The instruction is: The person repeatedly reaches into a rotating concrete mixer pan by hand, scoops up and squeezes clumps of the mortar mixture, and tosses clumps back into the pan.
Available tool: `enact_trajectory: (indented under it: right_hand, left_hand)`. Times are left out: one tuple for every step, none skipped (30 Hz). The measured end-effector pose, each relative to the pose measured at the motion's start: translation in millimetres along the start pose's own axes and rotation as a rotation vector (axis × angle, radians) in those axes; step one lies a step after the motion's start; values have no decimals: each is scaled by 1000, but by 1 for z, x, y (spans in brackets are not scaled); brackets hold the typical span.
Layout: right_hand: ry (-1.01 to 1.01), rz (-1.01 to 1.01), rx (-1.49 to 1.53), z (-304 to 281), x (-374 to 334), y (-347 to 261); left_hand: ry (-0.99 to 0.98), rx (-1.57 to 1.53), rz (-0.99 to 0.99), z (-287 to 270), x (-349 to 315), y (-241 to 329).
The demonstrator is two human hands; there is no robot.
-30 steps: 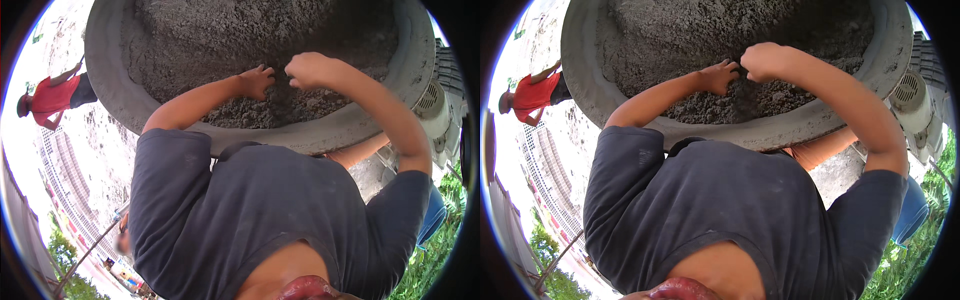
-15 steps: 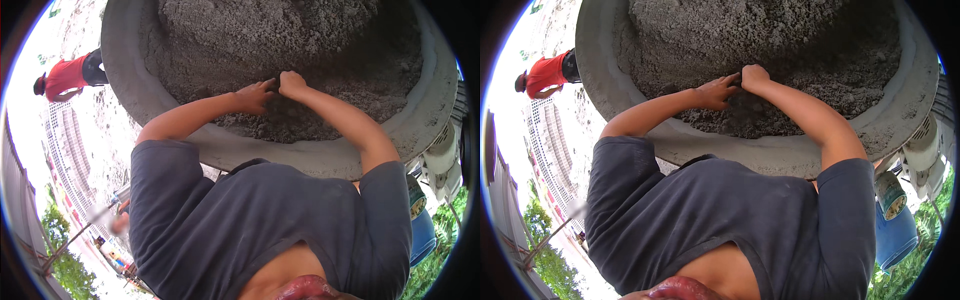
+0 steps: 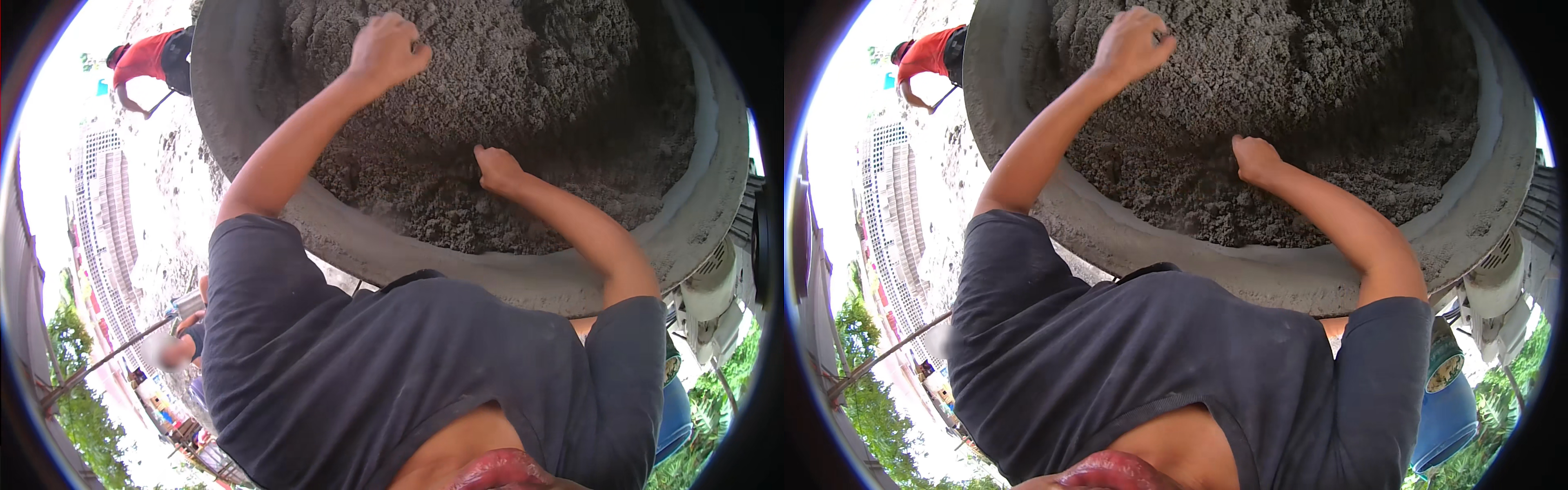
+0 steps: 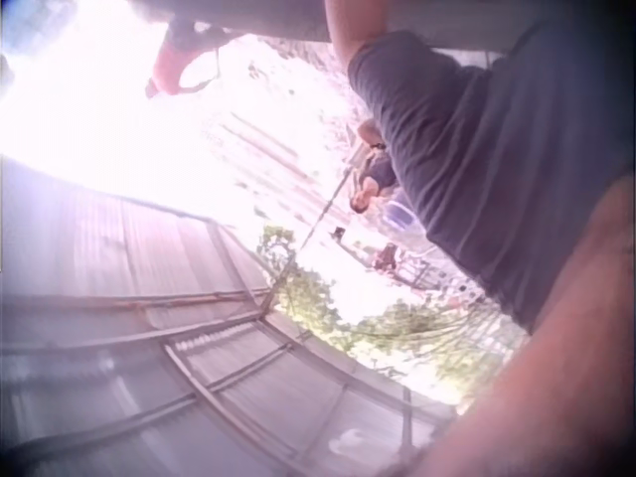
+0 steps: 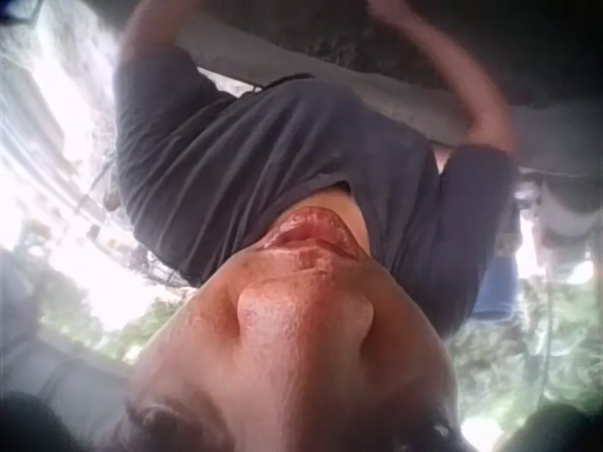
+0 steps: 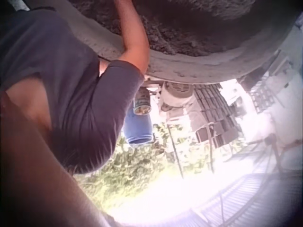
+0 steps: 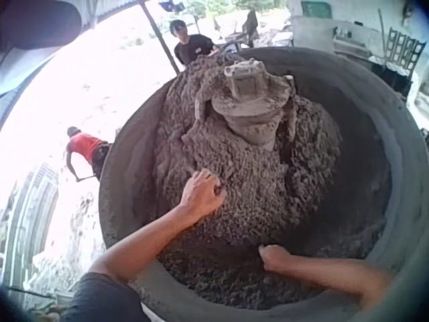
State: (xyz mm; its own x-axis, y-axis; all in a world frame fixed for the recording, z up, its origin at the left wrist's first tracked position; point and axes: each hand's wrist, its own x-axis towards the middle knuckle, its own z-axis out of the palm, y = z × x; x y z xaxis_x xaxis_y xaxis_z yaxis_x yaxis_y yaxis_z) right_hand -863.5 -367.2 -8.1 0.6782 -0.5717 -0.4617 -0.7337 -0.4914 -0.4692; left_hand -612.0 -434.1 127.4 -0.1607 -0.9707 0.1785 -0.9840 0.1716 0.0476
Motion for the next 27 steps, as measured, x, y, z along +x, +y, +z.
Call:
enact_trajectory:
  right_hand:
    - [-24,-95,-20,-8,-3,3]
    - [-50,-184,-37,-16,-8,5]
    - [-51,-194,-44,-30,-14,4]
    - [-104,-212,15,-48,-28,5]
    - [-157,-237,71,-67,-41,6]
    - [-199,-195,158,-85,-52,8]
    - [-243,-152,246,-102,-63,8]
    - [-230,-132,348,-122,-78,6]
    - [-221,-112,451,-139,-93,3]
    - [-247,-100,686,-149,-107,7]
    - [-268,-83,922,-158,-123,8]
    - [-268,-78,919,-167,-142,1]
    - [-175,10,1264,-175,-160,-9]
    - [-64,104,1605,-181,-172,-15]
    - [-60,103,1599,-185,-179,-18]
    - [-96,97,1574,-189,-180,-17]
    - [-110,103,1551,-191,-186,-18]
    - [3,171,1494,-189,-190,-28]
    - [13,173,1489,-186,-193,-34]
    - [70,133,1295,-183,-195,-38]
    - [123,95,1101,-183,-199,-39]
    - [137,54,1072,-183,-205,-37]
    - [151,67,1075,-183,-210,-37]
    - [244,24,1129,-183,-215,-37]
    - [339,-14,1181,-183,-220,-35]
    - [460,-10,1123,-186,-224,-38]
    - [596,18,821,-185,-227,-39]
  left_hand:
    - [87,29,-87,9,2,-31]
    - [49,72,-149,28,2,-59]
    - [8,113,-211,43,-1,-76]
    - [10,107,-208,51,-3,-74]
    - [-222,-73,-278,55,-7,-68]
    - [-452,-256,-342,54,-11,-61]
    - [-438,-255,-330,52,-16,-53]
    - [-459,-281,-312,48,-21,-53]
    - [-482,-309,-298,42,-27,-53]
    - [-483,-313,-302,39,-31,-51]
    - [-436,-317,-279,34,-35,-49]
    - [-387,-322,-253,32,-37,-45]
    - [-383,-327,-256,31,-39,-43]
    - [-315,-249,-173,32,-38,-38]
    - [-246,-171,-92,32,-37,-32]
    - [-239,-164,-110,30,-41,-27]
    - [-319,-124,-84,32,-38,-14]
    - [-399,-84,-60,33,-36,0]
    - [-479,-43,-29,31,-33,13]
    - [-481,-33,2,27,-33,23]
    - [-474,-35,7,22,-33,33]
    - [-451,-61,25,14,-32,44]
    - [-434,-90,48,8,-32,55]
    - [-338,-153,97,0,-36,65]
    - [-341,-165,120,-15,-42,75]
    - [-436,-307,125,-35,-46,87]
    - [-531,-447,123,-57,-58,97]
